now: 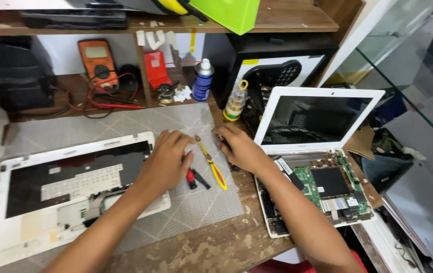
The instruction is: The person works on a disassembled laptop, unscrewing the hard drive caddy bracket with a screwdriver and handling the hard drive. They lift the drive out of its bracket, reposition it, and continue driving screws on the laptop's bottom cover.
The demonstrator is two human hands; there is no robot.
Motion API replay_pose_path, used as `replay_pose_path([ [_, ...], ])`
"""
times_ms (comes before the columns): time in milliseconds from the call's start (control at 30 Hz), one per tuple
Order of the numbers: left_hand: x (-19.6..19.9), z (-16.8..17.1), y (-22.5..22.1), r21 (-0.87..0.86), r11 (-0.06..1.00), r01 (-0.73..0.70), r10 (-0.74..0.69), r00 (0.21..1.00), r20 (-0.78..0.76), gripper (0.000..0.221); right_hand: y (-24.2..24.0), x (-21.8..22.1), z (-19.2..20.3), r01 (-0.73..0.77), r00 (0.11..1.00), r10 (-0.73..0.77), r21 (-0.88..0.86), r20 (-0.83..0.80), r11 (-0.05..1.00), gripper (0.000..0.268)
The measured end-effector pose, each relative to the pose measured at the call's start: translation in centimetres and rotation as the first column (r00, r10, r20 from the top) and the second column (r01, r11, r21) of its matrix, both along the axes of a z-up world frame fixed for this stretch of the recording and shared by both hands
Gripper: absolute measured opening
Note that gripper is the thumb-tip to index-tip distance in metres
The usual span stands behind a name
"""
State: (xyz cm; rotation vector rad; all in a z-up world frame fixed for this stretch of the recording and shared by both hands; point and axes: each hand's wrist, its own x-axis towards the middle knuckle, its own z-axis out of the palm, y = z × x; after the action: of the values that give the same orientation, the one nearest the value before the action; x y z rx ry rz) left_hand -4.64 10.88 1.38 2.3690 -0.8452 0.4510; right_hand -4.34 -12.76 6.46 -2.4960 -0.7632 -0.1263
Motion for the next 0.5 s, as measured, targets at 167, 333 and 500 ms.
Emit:
replay_pose_path([
  [167, -2.4, -0.9, 3.3, 0.170, 0.982, -0.086, 0.098, 0.993, -0.065, 0.034, 1.0, 0.1, -0.7, -0.093, 0.993, 0.099, -0.075, 0.069, 0.993, 0.026],
  [333, -4.1, 0.4, 3.9, 0.261, 0.965, -0.034, 0.070, 0.989, -0.130, 0.035, 1.9, 1.0, -1.2, -0.125, 0.986, 0.143, -0.188, 0.086, 0.974, 0.018],
  [500, -5.0, 0.5, 7.0, 0.211, 0.977, -0.008, 0.018, 0.999, -0.045, 0.032, 3.8, -0.3, 0.0, -0.144, 0.989, 0.149, -0.143, 0.024, 0.979, 0.011],
])
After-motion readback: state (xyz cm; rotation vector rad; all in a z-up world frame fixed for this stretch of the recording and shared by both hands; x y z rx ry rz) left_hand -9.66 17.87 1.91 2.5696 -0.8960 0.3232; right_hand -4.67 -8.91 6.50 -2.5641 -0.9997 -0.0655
